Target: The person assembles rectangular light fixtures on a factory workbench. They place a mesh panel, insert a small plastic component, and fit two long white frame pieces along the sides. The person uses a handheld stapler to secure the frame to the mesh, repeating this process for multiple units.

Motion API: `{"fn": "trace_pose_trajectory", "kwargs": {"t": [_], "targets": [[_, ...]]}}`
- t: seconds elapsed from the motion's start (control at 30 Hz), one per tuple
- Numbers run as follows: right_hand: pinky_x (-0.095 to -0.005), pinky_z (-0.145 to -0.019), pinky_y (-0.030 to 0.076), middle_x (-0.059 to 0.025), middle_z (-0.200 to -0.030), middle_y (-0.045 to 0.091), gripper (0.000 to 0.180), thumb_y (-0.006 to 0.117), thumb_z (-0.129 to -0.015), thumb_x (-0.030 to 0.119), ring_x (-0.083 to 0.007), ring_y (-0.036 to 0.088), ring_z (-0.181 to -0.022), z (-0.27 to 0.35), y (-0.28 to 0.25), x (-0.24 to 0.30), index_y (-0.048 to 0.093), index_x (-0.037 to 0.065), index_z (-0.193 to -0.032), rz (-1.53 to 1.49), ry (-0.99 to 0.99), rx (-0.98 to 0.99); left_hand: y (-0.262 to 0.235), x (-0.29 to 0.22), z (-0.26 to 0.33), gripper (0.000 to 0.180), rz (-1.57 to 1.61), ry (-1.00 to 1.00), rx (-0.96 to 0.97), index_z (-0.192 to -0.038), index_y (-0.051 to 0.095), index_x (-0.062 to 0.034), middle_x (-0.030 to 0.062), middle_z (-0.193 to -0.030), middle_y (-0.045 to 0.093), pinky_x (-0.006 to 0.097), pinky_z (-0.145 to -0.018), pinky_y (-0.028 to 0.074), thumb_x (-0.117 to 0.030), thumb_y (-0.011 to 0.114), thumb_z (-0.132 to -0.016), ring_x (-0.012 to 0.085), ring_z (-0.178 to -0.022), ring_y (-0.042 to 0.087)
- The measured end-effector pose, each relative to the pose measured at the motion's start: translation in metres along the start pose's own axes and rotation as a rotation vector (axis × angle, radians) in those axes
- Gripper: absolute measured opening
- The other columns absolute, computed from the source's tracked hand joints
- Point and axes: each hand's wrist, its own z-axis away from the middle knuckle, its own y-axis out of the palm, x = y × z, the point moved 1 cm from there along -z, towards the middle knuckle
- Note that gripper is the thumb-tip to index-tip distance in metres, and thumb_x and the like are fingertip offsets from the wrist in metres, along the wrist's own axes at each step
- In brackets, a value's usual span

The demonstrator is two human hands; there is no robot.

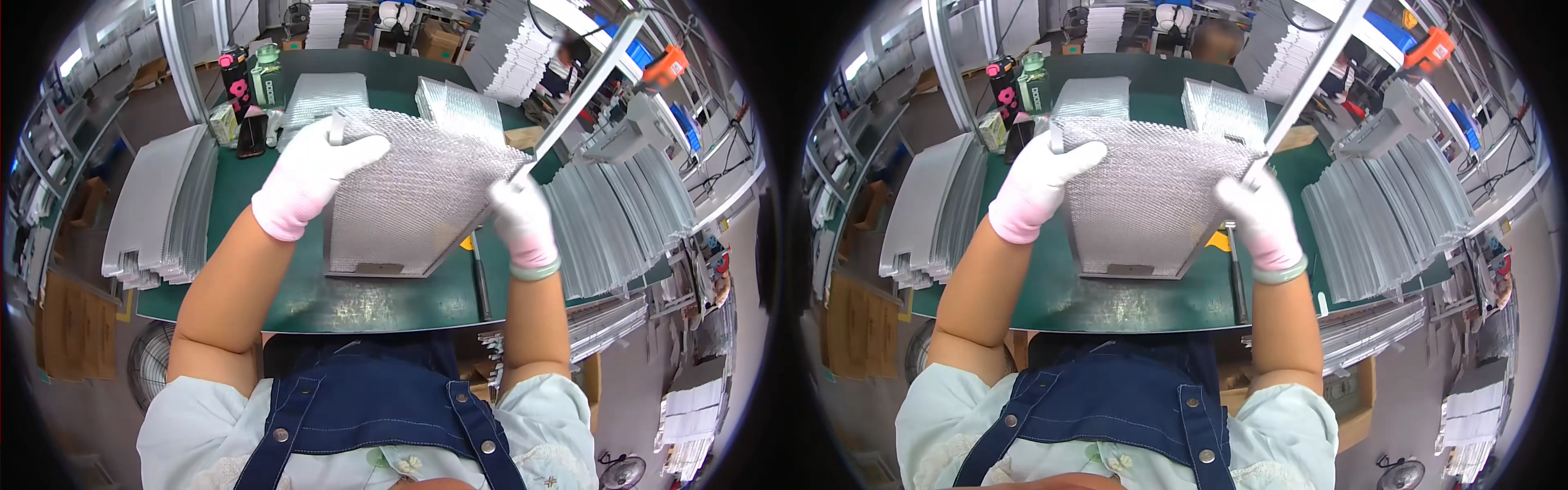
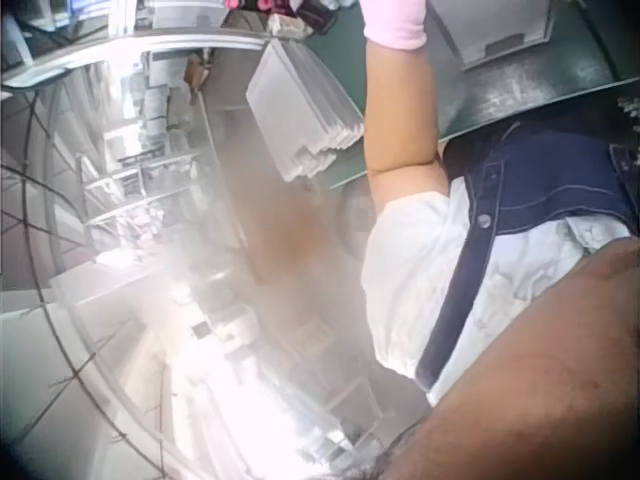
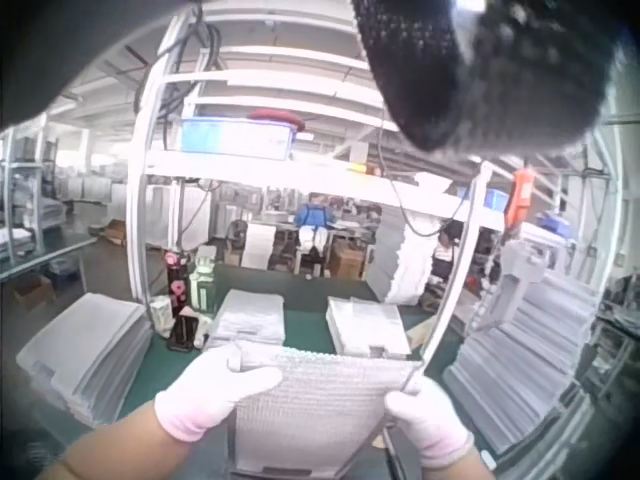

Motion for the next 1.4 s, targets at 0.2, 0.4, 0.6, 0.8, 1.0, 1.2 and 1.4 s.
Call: {"fn": "trace_pose_trajectory", "kwargs": {"t": [0.2,0.4,0.6,0.8,1.0,1.2,1.4], "targets": [[-0.0258,-0.086,0.046,-0.0004,-0.099,0.064,0.021,0.067,-0.095,0.011,-0.0084,0.058,-0.091,-0.02,0.004,-0.004,0.063,0.0,-0.112,0.13,-0.303,-0.181,-0.015,0.023,-0.006,0.035,0.11,0.01,-0.007,-0.118,0.065,0.0027,0.0055,-0.109,0.069,0.028,-0.092,0.047,-0.019,0.072,-0.091,0.0128,-0.098,0.062],[-0.0177,-0.069,0.04,0.0007,-0.106,0.061,0.062,0.075,-0.088,0.009,-0.0031,0.041,-0.072,-0.042,0.029,-0.02,0.044,0.001,-0.141,0.14,-0.615,-0.368,-0.017,0.026,-0.007,0.035,0.036,0.064,-0.034,-0.12,0.065,0.0024,0.0056,-0.11,0.069,0.029,-0.093,0.048,-0.018,0.07,-0.093,0.0128,-0.099,0.062],[-0.0182,-0.064,0.041,-0.005,-0.117,0.066,0.074,0.08,-0.079,0.006,-0.0033,0.042,-0.069,-0.035,0.013,0.032,0.048,0.002,-0.146,0.709,-0.284,-0.094,-0.018,0.023,0.001,0.036,0.043,0.07,-0.012,-0.121,0.064,0.0027,0.0061,-0.113,0.069,0.03,-0.094,0.048,-0.018,0.07,-0.092,0.0134,-0.102,0.062],[-0.029,-0.091,0.051,-0.0104,-0.117,0.069,0.06,0.078,-0.082,0.011,-0.0145,0.065,-0.103,-0.045,0.024,0.067,0.056,0.005,-0.137,0.862,-0.339,0.174,-0.014,0.018,0.003,0.036,0.061,0.106,-0.014,-0.121,0.064,0.0031,0.007,-0.113,0.069,0.031,-0.094,0.048,-0.018,0.069,-0.093,0.0146,-0.102,0.062],[-0.0277,-0.088,0.052,-0.0124,-0.107,0.073,0.037,0.073,-0.085,0.001,-0.0162,0.069,-0.098,-0.016,0.053,0.103,0.069,0.002,-0.122,1.003,-0.562,0.29,-0.01,-0.008,0.037,0.032,0.068,-0.013,0.042,-0.12,0.065,0.0008,0.0052,-0.11,0.07,0.028,-0.091,0.05,-0.014,0.07,-0.093,0.0109,-0.099,0.063],[-0.026,-0.089,0.05,-0.0075,-0.111,0.072,0.038,0.075,-0.083,-0.004,-0.0126,0.066,-0.099,0.031,0.029,0.108,0.069,-0.002,-0.121,0.888,-0.235,0.257,0.031,-0.014,0.069,0.026,0.161,-0.027,0.04,-0.114,0.066,0.0012,0.0033,-0.104,0.071,0.026,-0.088,0.05,-0.014,0.071,-0.093,0.0096,-0.095,0.063],[-0.0258,-0.089,0.05,-0.0081,-0.109,0.072,0.043,0.078,-0.08,-0.005,-0.0116,0.066,-0.096,0.069,0.0,0.113,0.068,-0.003,-0.122,0.65,-0.155,0.129,0.056,-0.021,0.078,0.03,0.081,-0.057,0.13,-0.12,0.065,0.0019,0.0056,-0.11,0.07,0.029,-0.09,0.05,-0.009,0.071,-0.092,0.0127,-0.1,0.063]]}}
